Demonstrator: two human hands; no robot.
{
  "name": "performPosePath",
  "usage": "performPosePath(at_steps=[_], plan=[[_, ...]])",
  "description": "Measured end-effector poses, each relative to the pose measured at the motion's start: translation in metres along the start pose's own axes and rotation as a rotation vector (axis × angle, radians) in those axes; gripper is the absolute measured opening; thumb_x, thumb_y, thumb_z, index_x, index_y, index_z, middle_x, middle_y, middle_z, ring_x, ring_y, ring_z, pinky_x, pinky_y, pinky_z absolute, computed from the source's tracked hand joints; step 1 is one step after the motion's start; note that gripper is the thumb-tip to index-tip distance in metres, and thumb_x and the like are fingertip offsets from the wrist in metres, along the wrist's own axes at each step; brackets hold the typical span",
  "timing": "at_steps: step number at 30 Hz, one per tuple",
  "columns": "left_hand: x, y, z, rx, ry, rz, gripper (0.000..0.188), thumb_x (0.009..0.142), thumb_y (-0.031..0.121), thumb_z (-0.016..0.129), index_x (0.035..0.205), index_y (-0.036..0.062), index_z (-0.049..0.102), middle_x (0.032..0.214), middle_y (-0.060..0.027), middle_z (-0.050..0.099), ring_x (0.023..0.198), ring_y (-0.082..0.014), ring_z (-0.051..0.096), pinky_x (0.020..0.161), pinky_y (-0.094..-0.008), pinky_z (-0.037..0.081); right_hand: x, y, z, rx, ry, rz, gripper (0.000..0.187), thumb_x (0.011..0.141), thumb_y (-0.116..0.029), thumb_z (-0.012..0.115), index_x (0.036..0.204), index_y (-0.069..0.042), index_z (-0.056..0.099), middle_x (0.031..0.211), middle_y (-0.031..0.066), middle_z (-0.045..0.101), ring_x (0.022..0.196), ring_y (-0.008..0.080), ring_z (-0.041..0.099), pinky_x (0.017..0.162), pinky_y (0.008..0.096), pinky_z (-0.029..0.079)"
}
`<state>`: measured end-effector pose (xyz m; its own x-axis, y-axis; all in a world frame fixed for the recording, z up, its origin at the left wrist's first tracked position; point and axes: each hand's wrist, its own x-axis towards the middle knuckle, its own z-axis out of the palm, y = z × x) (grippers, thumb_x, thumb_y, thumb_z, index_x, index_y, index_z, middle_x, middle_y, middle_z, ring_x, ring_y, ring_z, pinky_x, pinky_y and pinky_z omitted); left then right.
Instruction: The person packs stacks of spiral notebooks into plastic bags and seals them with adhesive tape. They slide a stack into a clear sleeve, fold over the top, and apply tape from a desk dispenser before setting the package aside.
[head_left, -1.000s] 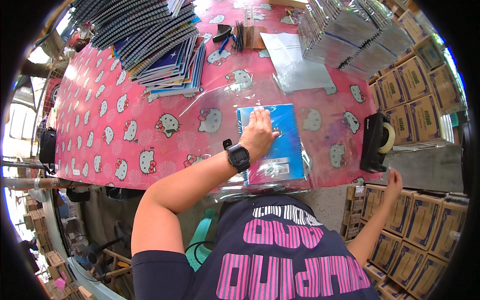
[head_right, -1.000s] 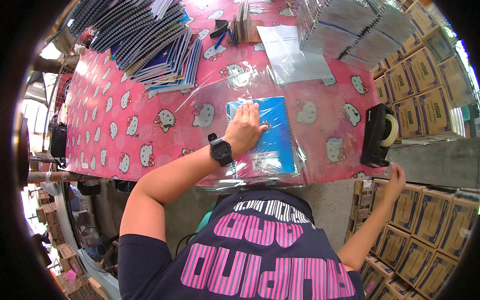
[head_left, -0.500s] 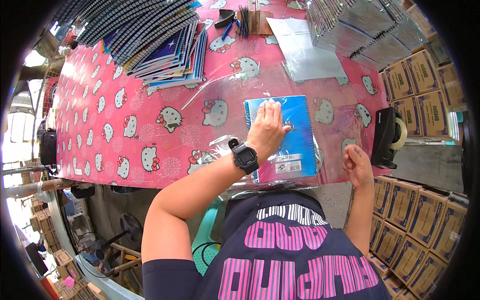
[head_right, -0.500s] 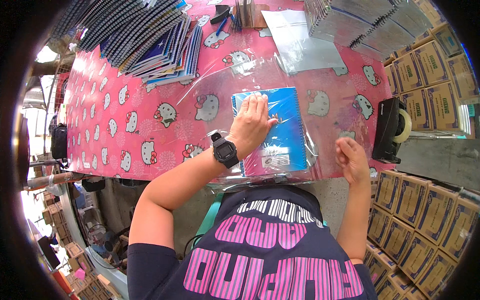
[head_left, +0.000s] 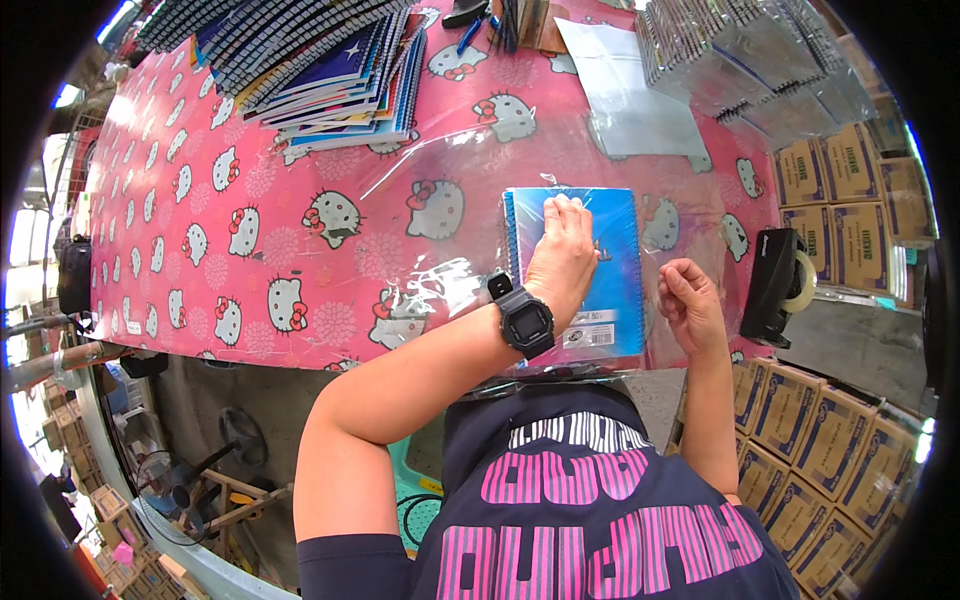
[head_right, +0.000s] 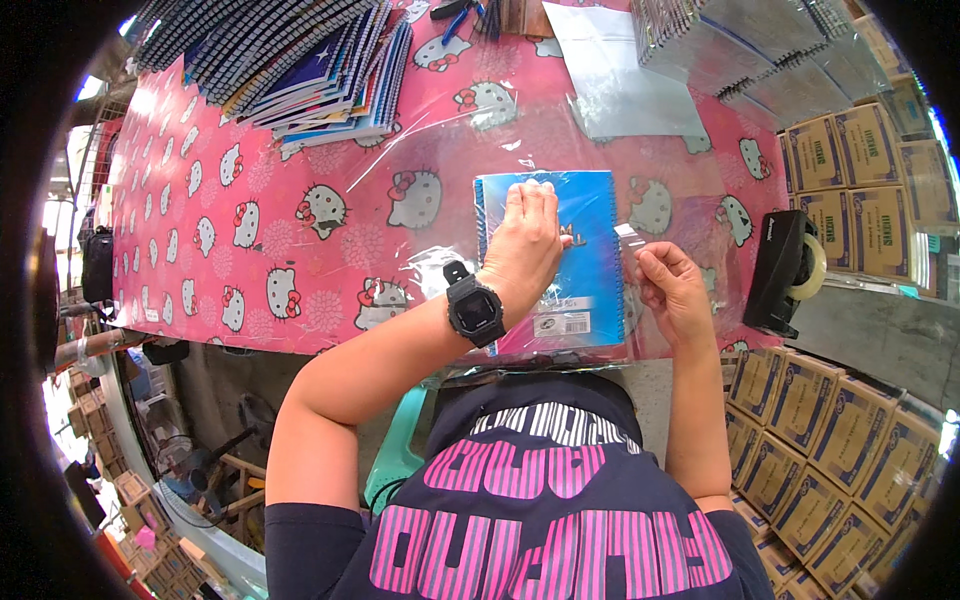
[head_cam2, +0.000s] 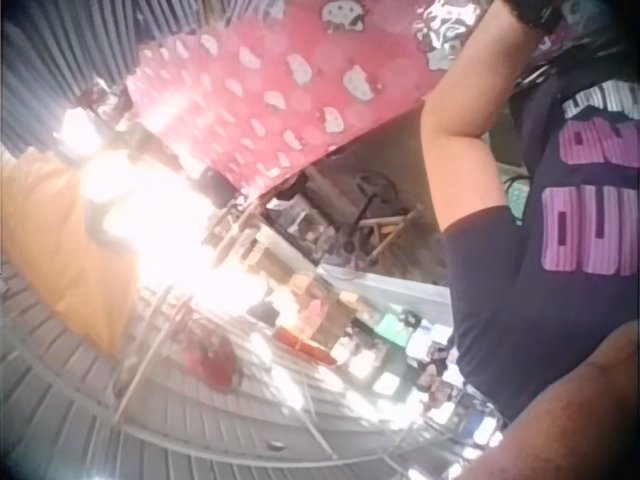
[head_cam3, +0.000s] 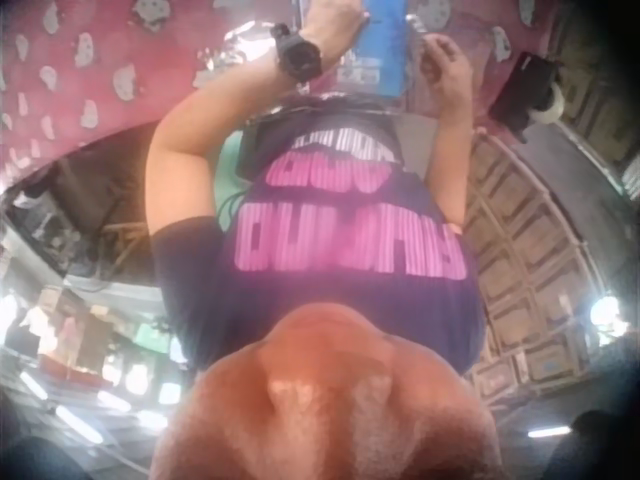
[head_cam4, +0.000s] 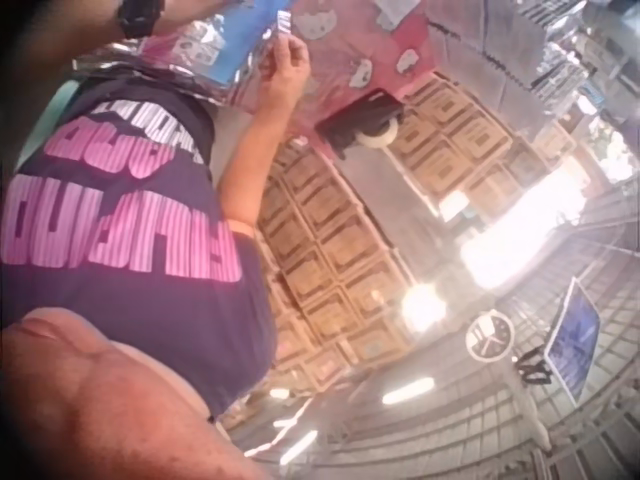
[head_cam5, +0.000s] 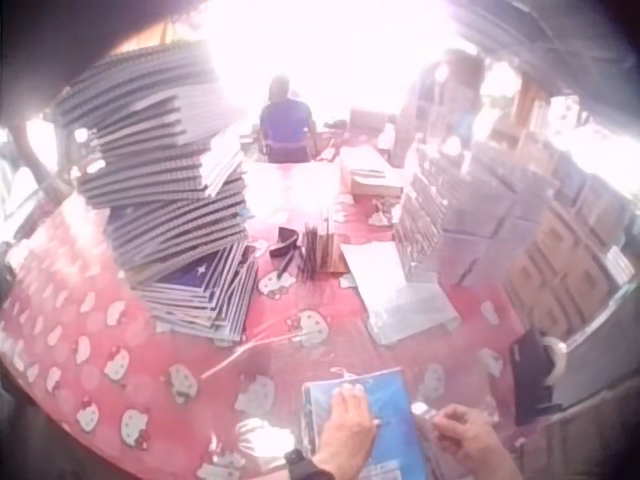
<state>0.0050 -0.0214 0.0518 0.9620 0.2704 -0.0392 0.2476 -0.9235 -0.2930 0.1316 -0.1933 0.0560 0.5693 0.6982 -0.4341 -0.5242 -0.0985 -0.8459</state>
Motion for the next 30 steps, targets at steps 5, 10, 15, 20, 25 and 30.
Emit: performPosePath(at_steps=[5,10,15,20,25,30], plan=[[-0.003,-0.001,0.004,-0.045,0.051,-0.031,0.063,0.090,0.039,0.047,0.125,-0.0132,0.043,0.121,-0.0211,0.050,0.116,-0.0323,0.045,0.103,-0.0418,0.033,0.003,-0.004,0.008,0.033,-0.017,-0.049,0.009,0.089,-0.014,0.061,0.092,-0.006,0.061,0.072,0.0006,0.057,0.054,0.0051,0.045,0.046,0.0171,0.033],[-0.009,-0.010,0.012,-0.473,0.260,-0.054,0.062,0.082,0.038,0.060,0.124,-0.0055,0.045,0.119,-0.0218,0.050,0.114,-0.0313,0.046,0.102,-0.0420,0.032,0.022,-0.018,0.028,0.131,-0.120,-0.142,0.010,0.087,-0.014,0.064,0.091,-0.004,0.062,0.073,0.0007,0.056,0.055,0.0043,0.044,0.046,0.0167,0.033],[-0.034,-0.014,0.025,-0.699,0.376,-0.138,0.060,0.080,0.044,0.063,0.118,0.0021,0.044,0.134,-0.0158,0.045,0.128,-0.0304,0.038,0.105,-0.0557,0.021,0.066,-0.036,0.069,-0.129,-0.137,-0.088,0.015,0.085,-0.019,0.067,0.087,-0.005,0.064,0.070,0.0008,0.057,0.052,0.0038,0.045,0.043,0.0174,0.032],[-0.031,-0.011,0.015,-0.699,0.341,-0.140,0.062,0.079,0.046,0.064,0.118,0.0017,0.043,0.134,-0.0146,0.045,0.128,-0.0308,0.038,0.106,-0.0568,0.019,0.101,-0.030,0.084,-0.778,-0.025,-0.031,0.035,0.076,-0.038,0.074,0.082,-0.004,0.066,0.082,0.0072,0.066,0.057,0.0105,0.056,0.050,0.0261,0.044],[-0.030,-0.014,0.019,-0.654,0.407,-0.142,0.064,0.082,0.047,0.059,0.126,0.0048,0.040,0.129,-0.0122,0.048,0.124,-0.0285,0.040,0.105,-0.0589,0.017,0.087,-0.043,0.109,-1.632,0.163,-0.025,0.057,0.067,-0.054,0.074,0.092,-0.003,0.069,0.096,0.0163,0.067,0.091,0.0279,0.066,0.077,0.0369,0.051],[-0.010,-0.029,0.007,-0.521,0.367,-0.278,0.049,0.087,0.048,0.052,0.125,0.0175,0.052,0.110,-0.0084,0.053,0.111,-0.0250,0.044,0.100,-0.0604,0.019,0.072,-0.038,0.056,-1.723,0.050,-0.125,0.062,0.064,-0.057,0.074,0.092,-0.002,0.068,0.092,0.0193,0.067,0.088,0.0300,0.065,0.076,0.0403,0.050]])
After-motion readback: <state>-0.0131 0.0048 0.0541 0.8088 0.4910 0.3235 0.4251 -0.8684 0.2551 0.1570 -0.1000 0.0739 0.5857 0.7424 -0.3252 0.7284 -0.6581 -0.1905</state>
